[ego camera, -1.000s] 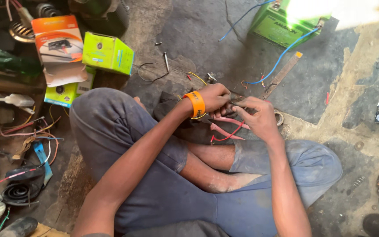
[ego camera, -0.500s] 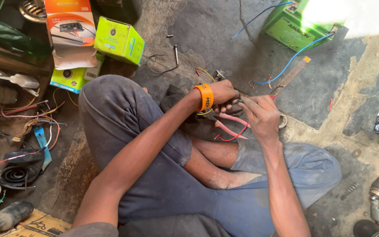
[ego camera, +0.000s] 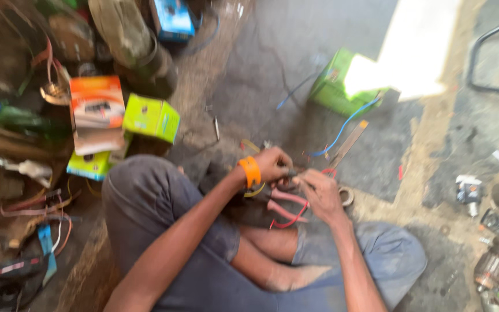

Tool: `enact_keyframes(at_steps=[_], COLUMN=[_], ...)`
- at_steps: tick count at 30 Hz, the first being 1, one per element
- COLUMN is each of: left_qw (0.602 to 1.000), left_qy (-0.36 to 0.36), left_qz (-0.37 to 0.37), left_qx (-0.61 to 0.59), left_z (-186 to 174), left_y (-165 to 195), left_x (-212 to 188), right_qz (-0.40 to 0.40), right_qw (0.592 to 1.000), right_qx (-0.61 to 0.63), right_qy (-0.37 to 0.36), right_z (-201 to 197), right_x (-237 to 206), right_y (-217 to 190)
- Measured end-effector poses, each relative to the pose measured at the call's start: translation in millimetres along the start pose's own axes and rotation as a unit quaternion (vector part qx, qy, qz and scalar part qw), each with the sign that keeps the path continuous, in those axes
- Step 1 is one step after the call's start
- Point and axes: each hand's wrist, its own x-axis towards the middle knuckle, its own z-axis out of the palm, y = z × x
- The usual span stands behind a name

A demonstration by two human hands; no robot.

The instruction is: The person sits on the floor of a repair workshop and joins electrical wires, using pliers to strip and twist the wire ends together. They then wrap the joined connections with electrical tape from a tape roll and position the wired assembly near a battery.

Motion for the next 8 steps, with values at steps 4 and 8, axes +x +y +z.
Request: enact_keyframes(at_steps=[4,8], left_qw=[0.998,0.956], left_qy=[-0.010,0.097], left_qz=[0.065,0.234], left_qx=[-0.004,0.148], left_z=[6,9], left_y=[13,26], left_x=[-10,-14], right_qz=[0.075,0.093], right_qw=[0.967,0.928], right_qx=[0.238,0.354], right_qy=[-0.043,-0.065], right_z=[2,6], right_x=[-6,-10], right_y=[26,64])
